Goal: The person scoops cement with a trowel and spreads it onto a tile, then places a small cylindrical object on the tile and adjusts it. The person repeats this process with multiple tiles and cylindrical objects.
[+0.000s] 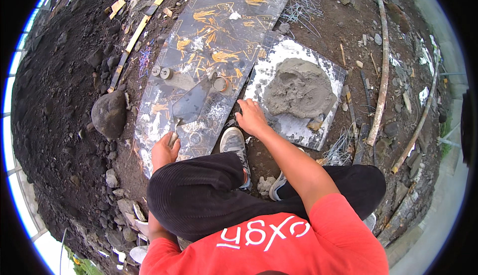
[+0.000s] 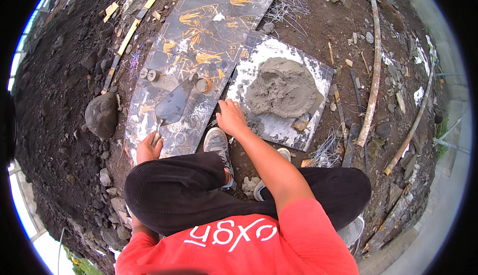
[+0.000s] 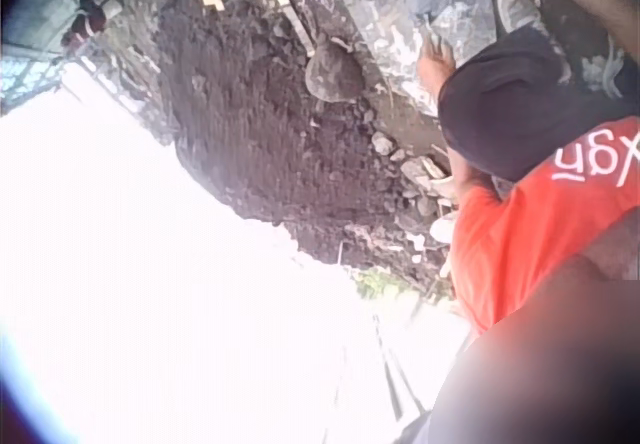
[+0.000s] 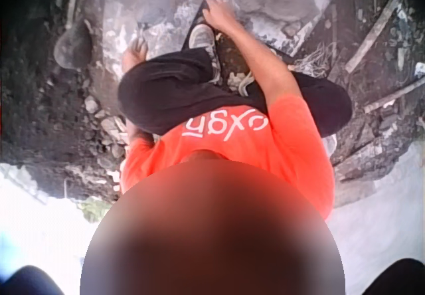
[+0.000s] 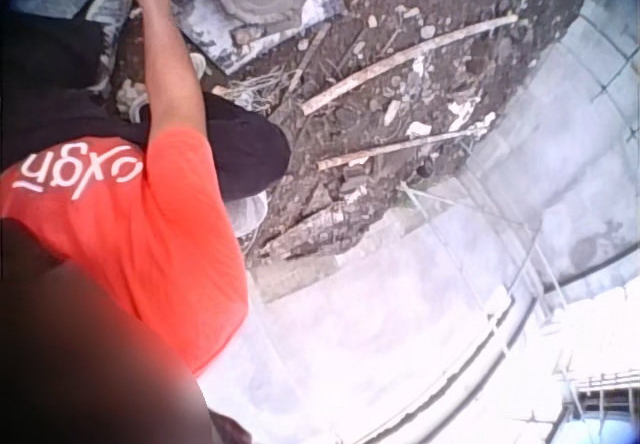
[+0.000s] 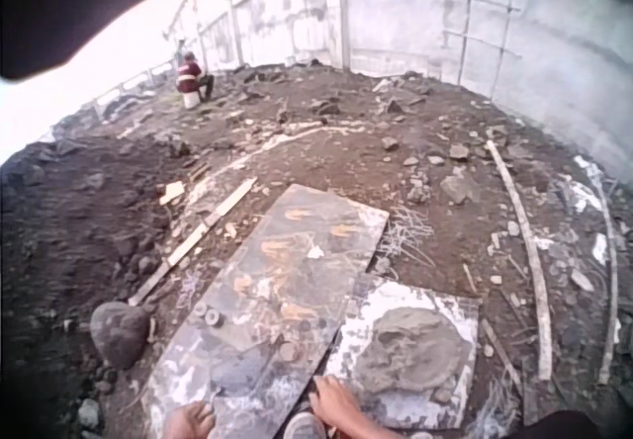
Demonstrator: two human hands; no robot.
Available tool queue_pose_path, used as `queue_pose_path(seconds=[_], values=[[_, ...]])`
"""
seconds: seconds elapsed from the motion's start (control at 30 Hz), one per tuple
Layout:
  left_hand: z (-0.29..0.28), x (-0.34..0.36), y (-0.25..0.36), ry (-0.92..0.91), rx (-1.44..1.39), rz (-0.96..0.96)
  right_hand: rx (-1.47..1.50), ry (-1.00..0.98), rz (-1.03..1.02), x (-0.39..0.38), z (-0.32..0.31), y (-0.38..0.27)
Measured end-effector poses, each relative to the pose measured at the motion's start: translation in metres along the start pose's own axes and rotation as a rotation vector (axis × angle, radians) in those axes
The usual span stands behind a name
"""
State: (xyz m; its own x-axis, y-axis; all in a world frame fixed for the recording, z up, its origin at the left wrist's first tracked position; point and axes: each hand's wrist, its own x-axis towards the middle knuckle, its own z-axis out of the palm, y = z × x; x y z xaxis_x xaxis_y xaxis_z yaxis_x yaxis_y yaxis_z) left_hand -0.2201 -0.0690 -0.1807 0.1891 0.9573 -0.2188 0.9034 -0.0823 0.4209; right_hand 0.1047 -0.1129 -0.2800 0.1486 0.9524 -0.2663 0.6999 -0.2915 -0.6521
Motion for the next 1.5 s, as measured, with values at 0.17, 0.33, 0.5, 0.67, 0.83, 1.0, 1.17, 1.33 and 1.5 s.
queue_pose_path(seconds=[0.17,0.33,0.5,0.67,0.83,1.0,1.17,1.33,1.5], values=[[0.018,-0.003,0.001,0.121,0.217,0.051,-0.193,-0.047,-0.14,0.037,0.0,-0.021],[0.046,-0.015,-0.006,0.113,0.32,0.117,-0.31,-0.116,-0.154,0.043,0.01,-0.028],[0.082,-0.024,-0.029,0.11,0.317,0.143,-0.358,-0.096,-0.162,0.044,0.017,-0.025],[0.113,-0.03,-0.048,0.146,0.304,0.133,-0.395,-0.134,-0.146,0.045,0.018,-0.024],[0.115,-0.039,-0.065,0.219,0.261,0.153,-0.415,-0.177,-0.124,0.045,0.013,-0.027],[0.097,-0.049,-0.056,0.146,-0.011,-0.018,-0.441,-0.212,-0.121,0.047,0.014,-0.028],[0.085,-0.041,-0.034,-0.128,-0.344,-0.275,-0.48,-0.15,-0.152,0.048,0.019,-0.023],[0.089,-0.021,-0.022,-0.232,-0.344,-0.227,-0.522,-0.134,-0.199,0.048,0.017,-0.02],[0.089,0.007,-0.017,-0.206,-0.284,-0.065,-0.53,-0.169,-0.201,0.05,0.01,-0.021]])
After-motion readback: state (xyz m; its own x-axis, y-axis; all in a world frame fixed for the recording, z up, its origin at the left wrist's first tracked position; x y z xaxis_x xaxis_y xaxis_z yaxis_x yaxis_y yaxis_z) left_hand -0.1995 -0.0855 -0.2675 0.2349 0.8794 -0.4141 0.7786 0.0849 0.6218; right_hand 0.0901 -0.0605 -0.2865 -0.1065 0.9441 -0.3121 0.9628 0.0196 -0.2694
